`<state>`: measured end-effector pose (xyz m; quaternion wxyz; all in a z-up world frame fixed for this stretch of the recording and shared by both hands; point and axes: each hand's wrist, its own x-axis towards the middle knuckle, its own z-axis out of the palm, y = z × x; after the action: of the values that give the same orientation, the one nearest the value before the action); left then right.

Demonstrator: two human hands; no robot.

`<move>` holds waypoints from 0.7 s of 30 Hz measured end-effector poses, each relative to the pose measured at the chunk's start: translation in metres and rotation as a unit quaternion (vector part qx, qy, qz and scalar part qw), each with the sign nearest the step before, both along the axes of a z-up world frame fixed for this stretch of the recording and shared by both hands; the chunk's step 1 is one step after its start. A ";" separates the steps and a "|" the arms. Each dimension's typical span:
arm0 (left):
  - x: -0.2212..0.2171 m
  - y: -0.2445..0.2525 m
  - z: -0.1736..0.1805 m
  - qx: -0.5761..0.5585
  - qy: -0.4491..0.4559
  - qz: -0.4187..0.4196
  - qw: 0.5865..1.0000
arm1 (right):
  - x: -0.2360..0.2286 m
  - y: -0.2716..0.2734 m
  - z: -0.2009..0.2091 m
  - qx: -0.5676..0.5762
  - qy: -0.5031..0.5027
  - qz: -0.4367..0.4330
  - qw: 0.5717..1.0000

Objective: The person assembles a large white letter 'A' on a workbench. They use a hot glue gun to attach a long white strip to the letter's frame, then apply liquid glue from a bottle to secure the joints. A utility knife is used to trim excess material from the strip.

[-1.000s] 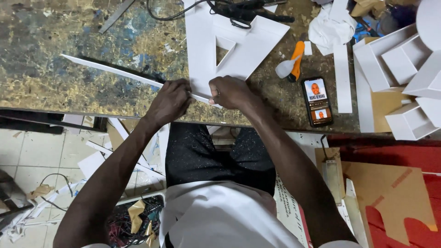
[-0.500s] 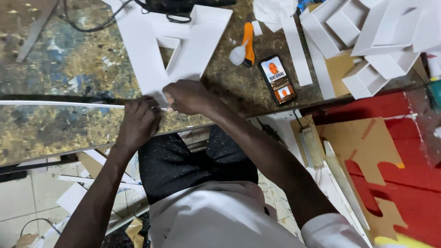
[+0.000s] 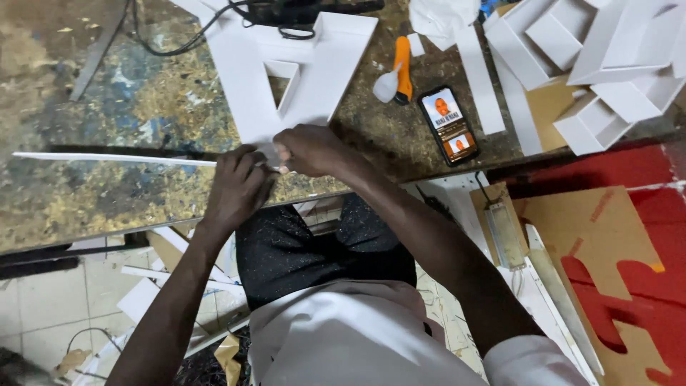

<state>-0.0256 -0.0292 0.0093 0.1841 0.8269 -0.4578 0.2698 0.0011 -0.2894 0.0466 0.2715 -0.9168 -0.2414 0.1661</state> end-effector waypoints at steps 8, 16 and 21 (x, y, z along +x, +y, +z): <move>0.005 -0.003 0.011 -0.041 0.031 -0.045 0.998 | -0.009 -0.005 0.016 -0.006 0.005 -0.033 0.999; 0.004 -0.001 -0.012 -0.068 0.064 -0.039 0.995 | -0.057 -0.026 0.064 0.222 -0.093 -0.039 0.970; -0.001 -0.005 -0.001 -0.103 0.076 -0.051 0.991 | -0.066 -0.040 0.062 0.251 -0.153 -0.071 0.953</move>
<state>-0.0268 -0.0346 0.0079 0.3157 0.7972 -0.4540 0.2422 -0.0644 -0.3298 0.1091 0.4640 -0.8482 -0.2479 -0.0614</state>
